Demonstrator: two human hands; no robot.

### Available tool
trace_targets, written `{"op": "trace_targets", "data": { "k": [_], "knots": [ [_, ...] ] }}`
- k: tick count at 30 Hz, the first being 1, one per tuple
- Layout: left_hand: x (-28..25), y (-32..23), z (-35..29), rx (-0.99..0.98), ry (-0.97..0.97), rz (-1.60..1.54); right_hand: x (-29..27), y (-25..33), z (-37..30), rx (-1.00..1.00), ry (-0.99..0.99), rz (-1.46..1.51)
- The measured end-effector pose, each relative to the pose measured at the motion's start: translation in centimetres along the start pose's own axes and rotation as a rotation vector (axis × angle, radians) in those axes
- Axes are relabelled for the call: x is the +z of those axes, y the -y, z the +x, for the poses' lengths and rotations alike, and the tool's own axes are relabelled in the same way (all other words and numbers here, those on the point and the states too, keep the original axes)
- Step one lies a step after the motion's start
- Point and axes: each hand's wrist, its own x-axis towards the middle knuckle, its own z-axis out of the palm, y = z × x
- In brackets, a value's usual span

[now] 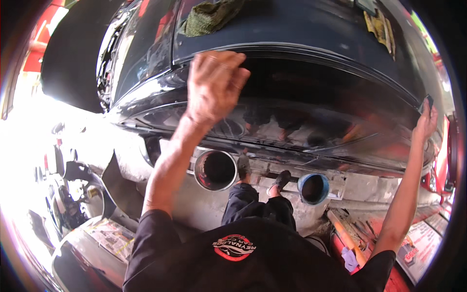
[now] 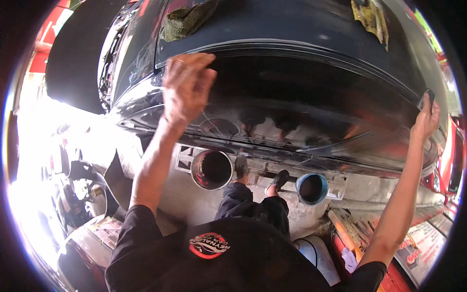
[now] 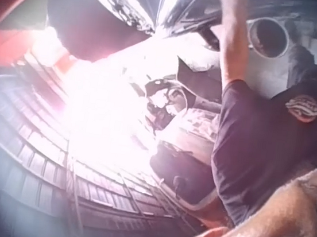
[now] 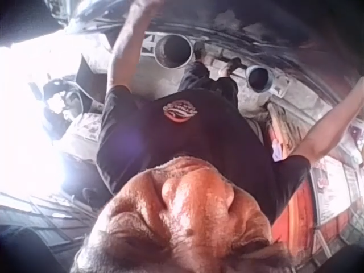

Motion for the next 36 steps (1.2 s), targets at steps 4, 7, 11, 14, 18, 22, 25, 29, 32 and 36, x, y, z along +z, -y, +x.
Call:
{"op": "trace_targets", "data": {
  "k": [4, 7, 11, 14, 18, 22, 25, 29, 32, 36],
  "knots": [
    [5.9, -6.5, 2.2, 0.026, 0.005, 0.012, -0.3, 3.2, -4.3, 0.187, -0.01, 0.58],
    [9.2, -11.7, 4.7, 0.031, 0.005, -0.151, -0.1, 7.3, -9.2, 0.211, 0.167, 0.725],
    [11.3, -17.1, 6.1, 0.072, -0.165, -0.486, 0.4, 15.9, -17.2, 0.21, 0.341, 0.662],
    [8.2, -18.8, 4.1, -0.214, -0.175, -0.86, 2.0, 21.2, -21.8, -0.111, 0.455, 0.394],
    [5.7, -19.7, 0.9, -0.925, -0.027, -1.542, 3.0, 22.9, -25.8, -0.3, 0.632, 0.359],
    [3.8, -17.7, -1.9, -1.153, -0.028, -1.658, 3.0, 23.7, -29.0, -0.297, 0.838, 0.403],
    [2.4, -16.8, -4.0, -1.217, -0.079, -1.581, 3.5, 22.9, -30.5, -0.18, 0.918, 0.529],
    [1.5, -16.6, -5.7, -1.248, -0.129, -1.387, 3.6, 23.7, -32.1, 0.0, 0.912, 0.51],
    [0.9, -16.4, -5.8, -1.237, -0.148, -1.331, 4.2, 23.8, -32.5, 0.091, 0.883, 0.513],
    [0.7, -16.1, -5.5, -1.197, -0.264, -1.41, 4.8, 24.9, -32.7, 0.136, 0.922, 0.651]
  ]
}}
